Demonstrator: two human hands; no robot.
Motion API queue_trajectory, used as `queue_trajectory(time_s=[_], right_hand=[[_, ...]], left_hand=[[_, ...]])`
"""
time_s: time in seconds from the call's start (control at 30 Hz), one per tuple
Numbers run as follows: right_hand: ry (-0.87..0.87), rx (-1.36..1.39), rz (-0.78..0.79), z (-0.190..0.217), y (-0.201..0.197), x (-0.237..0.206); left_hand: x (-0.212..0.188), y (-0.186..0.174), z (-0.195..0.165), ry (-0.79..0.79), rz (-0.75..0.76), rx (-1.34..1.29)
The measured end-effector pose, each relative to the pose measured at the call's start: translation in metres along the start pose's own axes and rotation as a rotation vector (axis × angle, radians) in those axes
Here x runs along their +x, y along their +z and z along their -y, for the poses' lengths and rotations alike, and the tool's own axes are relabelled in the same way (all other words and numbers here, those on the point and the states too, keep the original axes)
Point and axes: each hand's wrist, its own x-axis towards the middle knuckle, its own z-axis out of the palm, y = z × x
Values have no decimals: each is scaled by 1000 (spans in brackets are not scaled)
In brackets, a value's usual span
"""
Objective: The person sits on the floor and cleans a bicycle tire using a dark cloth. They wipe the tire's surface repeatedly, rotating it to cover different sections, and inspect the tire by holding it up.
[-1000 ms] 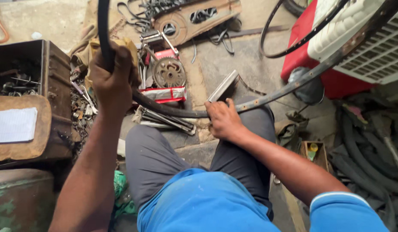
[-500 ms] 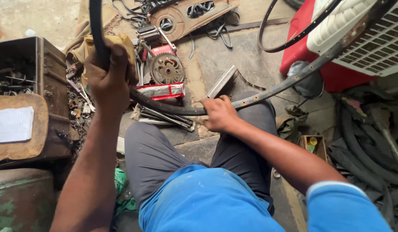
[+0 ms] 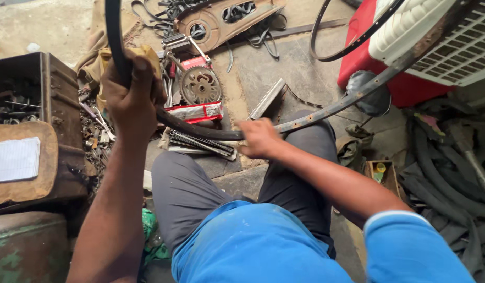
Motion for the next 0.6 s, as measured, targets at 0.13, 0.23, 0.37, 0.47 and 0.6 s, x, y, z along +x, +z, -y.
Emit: queue_trajectory(time_s=[0.13, 0.23, 0.37, 0.47, 0.6], right_hand=[[-282, 553, -490, 88, 17, 36], [-398, 442, -513, 81, 22, 20], [-248, -226, -589, 2, 18, -30], [-98, -172, -528, 9, 28, -26], [-392, 387, -834, 102, 46, 25]], left_hand=[[4, 6, 3, 23, -6, 54], [1, 0, -1, 2, -27, 102], [-4, -8, -1, -51, -34, -3], [-3, -4, 7, -46, -57, -32], [0, 3, 10, -21, -51, -28]])
